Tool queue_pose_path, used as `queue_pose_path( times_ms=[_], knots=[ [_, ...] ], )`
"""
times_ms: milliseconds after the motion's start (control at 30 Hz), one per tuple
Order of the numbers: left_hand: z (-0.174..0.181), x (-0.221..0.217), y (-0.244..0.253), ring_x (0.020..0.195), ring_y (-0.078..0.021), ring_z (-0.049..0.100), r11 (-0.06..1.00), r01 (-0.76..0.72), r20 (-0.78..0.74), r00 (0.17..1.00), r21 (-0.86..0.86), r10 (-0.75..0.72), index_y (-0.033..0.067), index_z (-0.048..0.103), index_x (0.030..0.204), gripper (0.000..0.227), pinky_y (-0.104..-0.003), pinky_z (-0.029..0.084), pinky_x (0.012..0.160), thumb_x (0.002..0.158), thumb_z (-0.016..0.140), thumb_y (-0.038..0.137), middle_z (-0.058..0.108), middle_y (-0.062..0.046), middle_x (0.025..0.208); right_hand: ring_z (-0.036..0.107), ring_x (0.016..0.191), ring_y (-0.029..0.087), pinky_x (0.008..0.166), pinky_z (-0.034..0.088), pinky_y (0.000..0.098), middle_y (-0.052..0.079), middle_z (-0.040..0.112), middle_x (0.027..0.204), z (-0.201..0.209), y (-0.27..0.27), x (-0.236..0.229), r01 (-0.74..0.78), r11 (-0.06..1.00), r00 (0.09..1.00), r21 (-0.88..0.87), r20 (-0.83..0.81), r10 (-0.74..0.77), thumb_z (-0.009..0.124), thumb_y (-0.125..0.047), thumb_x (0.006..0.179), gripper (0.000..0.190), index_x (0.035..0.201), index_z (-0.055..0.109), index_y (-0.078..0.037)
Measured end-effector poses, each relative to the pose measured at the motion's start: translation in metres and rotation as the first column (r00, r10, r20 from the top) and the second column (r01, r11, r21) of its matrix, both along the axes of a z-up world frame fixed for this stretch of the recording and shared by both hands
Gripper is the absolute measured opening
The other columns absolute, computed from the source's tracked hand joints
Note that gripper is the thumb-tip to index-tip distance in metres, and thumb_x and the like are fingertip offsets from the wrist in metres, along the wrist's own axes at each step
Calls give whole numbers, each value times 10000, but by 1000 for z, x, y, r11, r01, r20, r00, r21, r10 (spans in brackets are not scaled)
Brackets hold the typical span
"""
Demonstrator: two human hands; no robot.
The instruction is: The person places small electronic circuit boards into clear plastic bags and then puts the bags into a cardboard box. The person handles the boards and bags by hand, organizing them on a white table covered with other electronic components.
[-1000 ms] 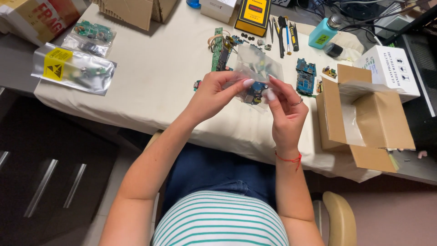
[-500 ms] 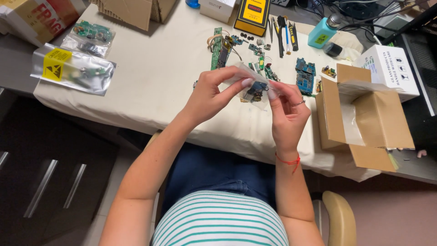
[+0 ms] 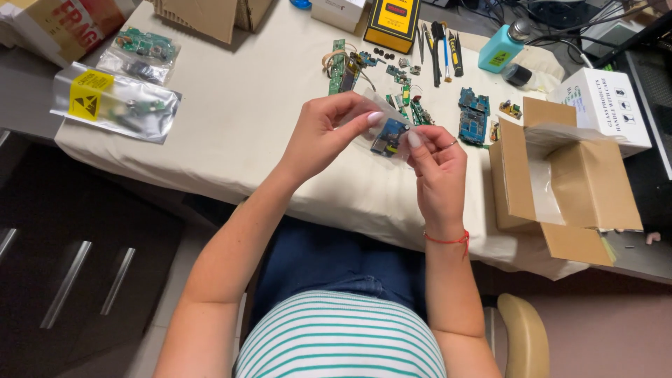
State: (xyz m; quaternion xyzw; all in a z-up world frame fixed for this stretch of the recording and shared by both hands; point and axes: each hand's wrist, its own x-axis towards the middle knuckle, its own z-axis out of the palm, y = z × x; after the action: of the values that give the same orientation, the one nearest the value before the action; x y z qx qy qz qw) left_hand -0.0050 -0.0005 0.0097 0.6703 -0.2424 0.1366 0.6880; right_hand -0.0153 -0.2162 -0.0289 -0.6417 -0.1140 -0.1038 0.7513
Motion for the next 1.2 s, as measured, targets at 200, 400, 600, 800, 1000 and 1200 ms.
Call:
queue_pose_path(
  times_ms=[200,400,600,800,1000,1200],
  knots=[
    [-10,14,10,856,-133,733,991,-122,-81,990,-58,117,85,765,1051,128,-279,614,826,934,796,128,771,-79,889,708,814,136,794,632,305,118,707,911,-2,14,18,-110,987,981,119,-149,128,696,-97,991,218,1172,650,15],
    [-15,28,34,909,-164,773,962,-269,-133,956,-55,260,106,770,1042,119,-292,608,857,930,802,128,786,-62,904,749,878,203,830,655,395,125,705,986,31,55,35,-263,958,924,113,-255,284,763,-115,912,387,1241,624,35],
    [-37,54,80,829,-208,775,901,-427,-262,881,-80,394,65,734,1064,208,-289,646,752,893,833,132,768,-140,915,778,827,248,797,671,407,122,737,951,-4,95,105,-360,930,847,67,-394,356,806,4,859,407,1229,644,47],
    [-37,55,135,686,-159,721,785,-620,-466,692,6,550,95,530,1141,392,-258,614,699,889,813,200,765,-132,866,760,769,167,743,667,360,66,751,902,-22,170,154,-443,890,748,107,-503,433,805,-22,843,300,1099,654,19],
    [-84,76,205,752,-215,729,662,-707,-444,524,249,727,125,502,1098,356,-308,585,713,908,801,154,765,-144,914,722,722,178,689,658,322,85,732,856,-37,232,174,-504,864,700,-11,-591,401,749,17,853,298,1130,653,70],
    [-97,112,256,821,-159,760,570,-555,-263,536,605,802,250,716,994,135,-309,594,787,914,739,144,774,13,896,751,688,212,650,679,328,109,750,815,-67,274,199,-520,851,717,-77,-580,386,758,31,857,299,1140,674,72]
  ],
)
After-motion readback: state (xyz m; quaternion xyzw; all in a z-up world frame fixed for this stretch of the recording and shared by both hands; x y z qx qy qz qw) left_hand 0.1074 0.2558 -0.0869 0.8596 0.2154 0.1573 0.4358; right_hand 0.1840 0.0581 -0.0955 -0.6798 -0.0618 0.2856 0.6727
